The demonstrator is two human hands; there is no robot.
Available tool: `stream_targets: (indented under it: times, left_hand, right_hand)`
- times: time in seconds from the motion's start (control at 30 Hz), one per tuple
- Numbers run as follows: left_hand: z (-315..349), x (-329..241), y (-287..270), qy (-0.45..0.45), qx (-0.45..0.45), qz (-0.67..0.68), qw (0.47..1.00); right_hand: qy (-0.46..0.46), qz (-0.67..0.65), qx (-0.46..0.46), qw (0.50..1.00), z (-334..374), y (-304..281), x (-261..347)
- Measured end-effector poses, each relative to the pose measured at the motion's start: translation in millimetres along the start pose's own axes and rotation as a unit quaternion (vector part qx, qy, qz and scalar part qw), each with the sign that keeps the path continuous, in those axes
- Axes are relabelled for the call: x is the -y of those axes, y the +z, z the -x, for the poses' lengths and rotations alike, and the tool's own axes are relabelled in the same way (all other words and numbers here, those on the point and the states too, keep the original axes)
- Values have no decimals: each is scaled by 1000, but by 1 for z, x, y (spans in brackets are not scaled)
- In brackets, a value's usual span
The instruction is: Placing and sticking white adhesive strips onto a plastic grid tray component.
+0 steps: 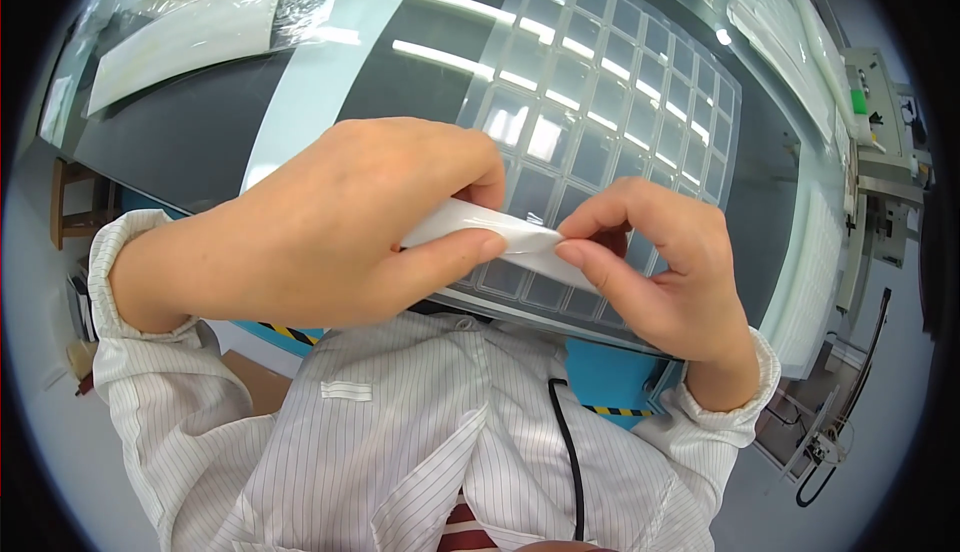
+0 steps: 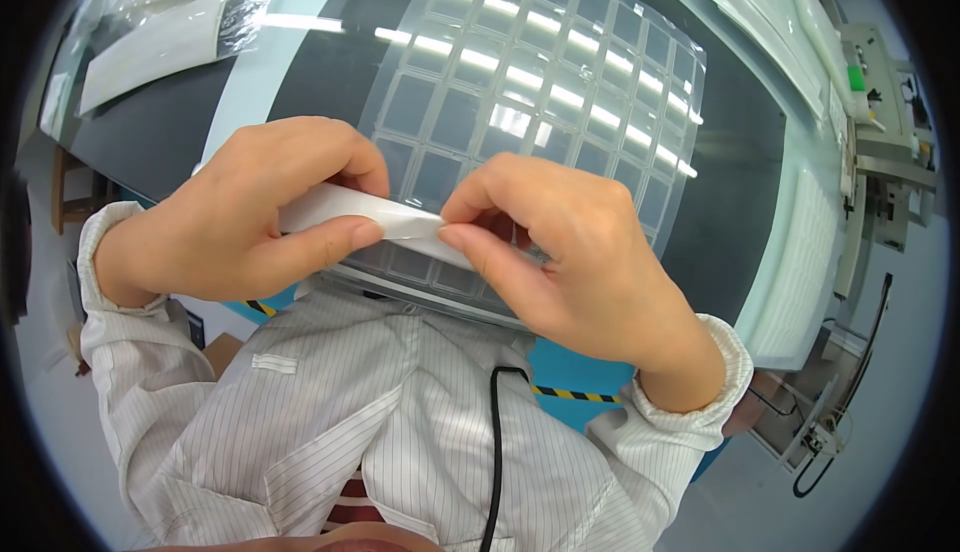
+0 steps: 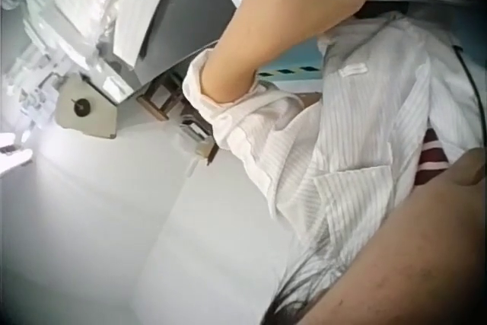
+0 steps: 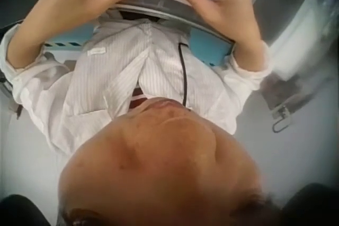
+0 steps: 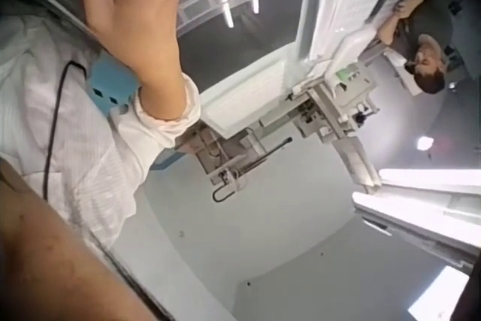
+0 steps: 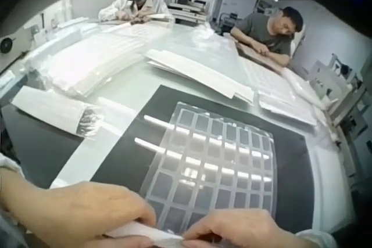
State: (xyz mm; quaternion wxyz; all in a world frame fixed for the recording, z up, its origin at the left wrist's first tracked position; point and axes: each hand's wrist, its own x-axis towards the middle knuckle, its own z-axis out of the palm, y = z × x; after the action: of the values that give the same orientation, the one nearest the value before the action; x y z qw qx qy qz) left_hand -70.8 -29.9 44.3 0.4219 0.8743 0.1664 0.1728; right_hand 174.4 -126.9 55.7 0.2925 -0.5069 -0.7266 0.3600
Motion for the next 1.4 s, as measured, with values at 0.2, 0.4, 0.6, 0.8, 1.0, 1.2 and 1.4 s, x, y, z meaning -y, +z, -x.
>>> stream_targets:
  times: [0.2,0.4,0.6,0.8,1.0,1.2,1.4]
  left_hand:
    - [11,3,-2,-66,15,30,997]
    - [12,5,-16,-87,51,37,994]
    - [9,16,-11,56,-3,-131,990]
    - [-3,49,2,163,-39,-210,963]
    - [-6,63,2,186,-32,-183,965]
    - [-7,62,0,178,-28,-175,968]
    - [-12,62,-1,164,-13,-183,969]
  right_hand:
    - [-67,8,-32,997,0,15,-5]
    - [-69,-24,6,997,-11,7,7]
    - [36,10,-70,997,-51,-11,-14]
    - [68,77,-22,995,-72,-4,-42]
    - [66,79,3,995,-76,-8,-42]
    - [67,84,7,994,-77,-11,-46]
    - [33,106,0,994,-79,-11,-55]
